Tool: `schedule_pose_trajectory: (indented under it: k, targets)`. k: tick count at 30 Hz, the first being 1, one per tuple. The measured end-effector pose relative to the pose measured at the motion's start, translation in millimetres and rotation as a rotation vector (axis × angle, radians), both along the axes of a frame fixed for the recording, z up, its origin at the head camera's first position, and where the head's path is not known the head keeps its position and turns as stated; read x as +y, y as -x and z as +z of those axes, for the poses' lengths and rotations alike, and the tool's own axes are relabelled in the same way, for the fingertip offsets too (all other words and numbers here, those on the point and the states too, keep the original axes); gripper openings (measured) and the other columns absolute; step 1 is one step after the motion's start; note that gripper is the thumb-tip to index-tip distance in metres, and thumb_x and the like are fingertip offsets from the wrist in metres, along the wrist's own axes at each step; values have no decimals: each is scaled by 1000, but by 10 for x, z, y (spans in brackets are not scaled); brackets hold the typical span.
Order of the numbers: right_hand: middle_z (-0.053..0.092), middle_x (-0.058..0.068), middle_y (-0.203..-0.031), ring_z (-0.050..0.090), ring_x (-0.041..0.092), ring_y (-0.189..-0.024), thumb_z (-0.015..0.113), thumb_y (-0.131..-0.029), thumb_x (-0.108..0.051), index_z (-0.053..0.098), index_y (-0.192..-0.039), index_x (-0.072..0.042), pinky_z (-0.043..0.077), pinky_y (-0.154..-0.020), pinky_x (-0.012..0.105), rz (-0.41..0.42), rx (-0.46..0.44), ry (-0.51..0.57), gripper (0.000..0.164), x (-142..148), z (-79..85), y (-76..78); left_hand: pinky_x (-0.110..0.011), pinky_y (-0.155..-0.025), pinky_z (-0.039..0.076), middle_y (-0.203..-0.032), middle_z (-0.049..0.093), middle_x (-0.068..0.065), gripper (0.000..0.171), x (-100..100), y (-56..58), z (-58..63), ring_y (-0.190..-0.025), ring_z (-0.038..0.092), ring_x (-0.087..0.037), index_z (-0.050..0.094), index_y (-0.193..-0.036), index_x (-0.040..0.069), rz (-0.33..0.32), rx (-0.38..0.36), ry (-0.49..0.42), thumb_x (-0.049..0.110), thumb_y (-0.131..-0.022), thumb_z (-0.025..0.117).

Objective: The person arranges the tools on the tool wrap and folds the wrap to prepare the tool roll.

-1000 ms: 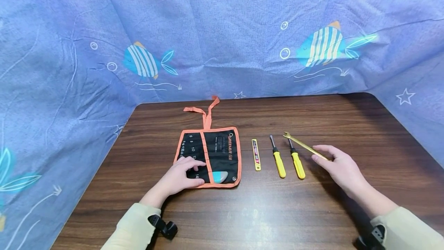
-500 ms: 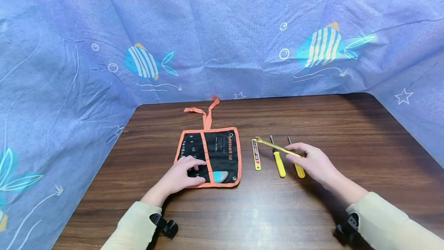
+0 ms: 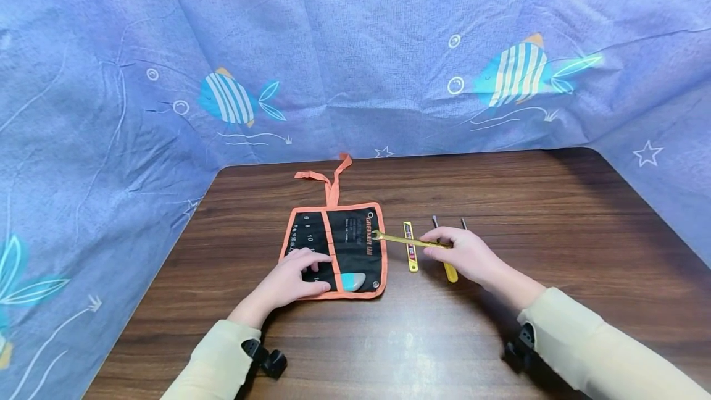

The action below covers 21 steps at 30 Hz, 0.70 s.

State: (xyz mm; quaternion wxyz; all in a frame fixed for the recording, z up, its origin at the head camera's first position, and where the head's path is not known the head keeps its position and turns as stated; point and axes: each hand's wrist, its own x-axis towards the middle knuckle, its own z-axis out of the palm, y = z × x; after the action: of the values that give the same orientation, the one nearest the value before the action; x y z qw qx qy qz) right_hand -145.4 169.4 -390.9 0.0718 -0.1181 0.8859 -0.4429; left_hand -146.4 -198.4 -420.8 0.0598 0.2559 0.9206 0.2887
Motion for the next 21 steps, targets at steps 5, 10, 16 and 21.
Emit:
schedule_pose_trajectory:
  k: [5, 10, 16, 21]
  targets:
    - [67, -2, -100, 58, 17, -84, 69, -85, -25, 70, -105, -18, 45, -73, 36, 78, 26, -27, 21, -149, -13, 60, -33, -74, 37, -87, 49, 13, 46, 0, 3, 1, -86, 45, -11, 62, -121, 28, 6, -13, -8, 46, -80, 70]
    - [65, 0, -104, 56, 17, -83, 68, -86, -24, 70, -103, -20, 45, -71, 36, 140, 9, -65, 18, -267, -25, 105, -34, -73, 37, -87, 49, 13, 46, 1, -2, 0, -86, 45, -12, 62, -121, 28, 10, -23, -14, 46, -80, 70]
    - [65, -3, -91, 51, 15, -72, 68, -86, -22, 70, -100, -19, 41, -63, 32, 199, -13, -66, 14, -366, -37, 136, -34, -73, 37, -87, 49, 13, 45, -2, -6, -9, -85, 44, -12, 62, -120, 28, 10, -20, -20, 46, -80, 70]
    - [65, -4, -90, 52, 13, -70, 67, -87, -22, 70, -97, -19, 42, -62, 31, 234, -60, -30, 11, -454, -36, 155, -34, -73, 36, -86, 49, 13, 44, 2, -10, -16, -85, 44, -11, 63, -119, 29, 10, 0, -31, 47, -79, 71]
